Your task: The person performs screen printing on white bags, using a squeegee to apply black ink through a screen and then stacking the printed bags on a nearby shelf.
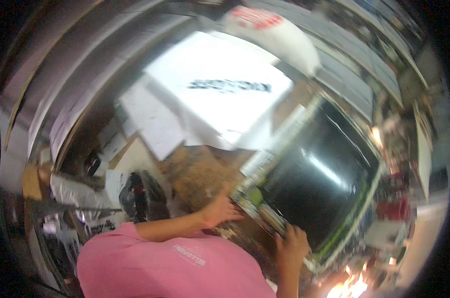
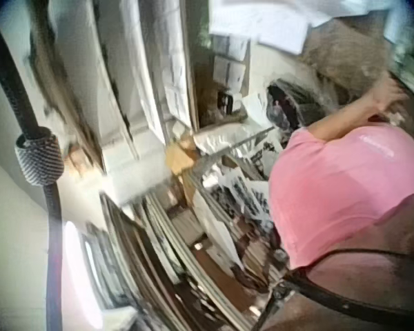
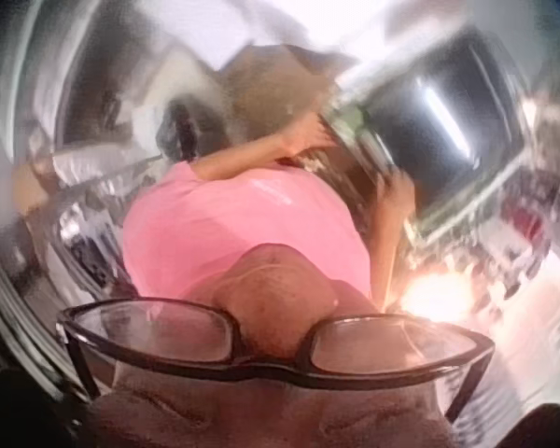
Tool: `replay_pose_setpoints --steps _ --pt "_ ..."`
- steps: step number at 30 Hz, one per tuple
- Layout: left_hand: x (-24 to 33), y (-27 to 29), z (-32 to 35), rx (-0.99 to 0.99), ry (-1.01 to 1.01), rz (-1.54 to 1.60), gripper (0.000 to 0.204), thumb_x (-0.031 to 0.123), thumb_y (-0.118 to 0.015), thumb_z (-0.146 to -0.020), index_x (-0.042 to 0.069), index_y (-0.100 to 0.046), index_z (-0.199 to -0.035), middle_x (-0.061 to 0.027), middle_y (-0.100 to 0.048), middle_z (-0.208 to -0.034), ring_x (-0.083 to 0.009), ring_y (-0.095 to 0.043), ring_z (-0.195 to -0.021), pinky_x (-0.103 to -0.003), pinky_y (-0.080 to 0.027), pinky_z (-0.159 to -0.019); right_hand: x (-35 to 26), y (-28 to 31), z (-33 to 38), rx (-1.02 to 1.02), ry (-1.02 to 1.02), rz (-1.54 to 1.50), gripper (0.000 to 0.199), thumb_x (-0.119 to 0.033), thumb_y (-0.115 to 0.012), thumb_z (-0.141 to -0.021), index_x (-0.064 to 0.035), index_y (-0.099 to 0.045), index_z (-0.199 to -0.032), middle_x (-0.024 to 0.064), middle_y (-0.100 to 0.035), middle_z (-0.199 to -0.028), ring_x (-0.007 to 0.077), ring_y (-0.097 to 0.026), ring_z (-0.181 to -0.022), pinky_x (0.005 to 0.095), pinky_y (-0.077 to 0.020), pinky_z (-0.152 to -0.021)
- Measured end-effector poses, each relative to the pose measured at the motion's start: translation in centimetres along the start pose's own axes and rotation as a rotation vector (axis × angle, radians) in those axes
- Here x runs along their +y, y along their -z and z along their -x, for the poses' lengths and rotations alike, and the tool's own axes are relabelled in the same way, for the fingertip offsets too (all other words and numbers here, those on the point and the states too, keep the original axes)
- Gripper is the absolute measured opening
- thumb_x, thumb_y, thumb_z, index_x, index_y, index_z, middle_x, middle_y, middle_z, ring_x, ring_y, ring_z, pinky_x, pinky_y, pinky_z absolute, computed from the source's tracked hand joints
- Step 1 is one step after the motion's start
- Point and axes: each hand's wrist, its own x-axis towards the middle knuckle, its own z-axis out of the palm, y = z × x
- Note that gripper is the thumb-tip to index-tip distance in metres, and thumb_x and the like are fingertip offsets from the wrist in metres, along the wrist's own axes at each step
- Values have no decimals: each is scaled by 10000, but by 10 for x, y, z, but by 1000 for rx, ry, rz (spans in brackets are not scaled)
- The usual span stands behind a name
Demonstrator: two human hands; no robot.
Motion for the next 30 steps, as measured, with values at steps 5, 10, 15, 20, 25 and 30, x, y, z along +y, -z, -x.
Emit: replay_pose_setpoints --steps 5,10,15,20,25,30 --pt "-5 2 3 39 -65 -47 1225 943 -237 -870 -93 -328 -1518 -316 -540 -1428 -407 -557 -1341 -541 -424 -1170 30 -23 -30 102 48 20 531 -205 -855 -716 -70 -678 -1198 101 -629 -1033 324 -608 -957 439 -525 -743" --pt "-7 11 6 11 -94 -27 1238 954 -221 -852 -100 -370 -1486 -312 -543 -1428 -428 -554 -1338 -605 -399 -1168 83 -28 -121 210 74 103 518 -221 -851 -751 -85 -654 -1211 95 -622 -1049 316 -605 -974 444 -545 -778" --pt "-6 16 5 -71 -119 -11 1294 983 -286 -796 -101 -370 -1497 -313 -525 -1458 -428 -520 -1377 -639 -360 -1182 148 -32 -229 324 74 215 391 -317 -790 -851 -120 -676 -1170 87 -653 -1058 313 -649 -1004 464 -580 -765" --pt "-16 30 6 -113 -199 92 1356 1013 -375 -711 -81 -392 -1512 -289 -538 -1472 -419 -495 -1410 -645 -330 -1199 199 -5 -309 309 142 276 373 -478 -655 -964 -130 -709 -1089 106 -692 -1000 342 -686 -968 483 -562 -784" --pt "-20 52 2 -279 -238 101 1204 992 -374 -745 52 -533 -1481 -242 -556 -1488 -409 -494 -1417 -661 -288 -1214 225 34 -353 166 169 164 457 -533 -619 -979 -142 -722 -1190 146 -746 -1061 374 -705 -1011 498 -551 -860" --pt "-17 55 -4 -439 -249 60 1124 986 -324 -771 126 -617 -1433 -232 -555 -1496 -422 -491 -1418 -669 -264 -1221 227 -1 -340 362 172 290 457 -547 -593 -986 -132 -691 -1152 131 -729 -1028 357 -702 -990 496 -562 -812"
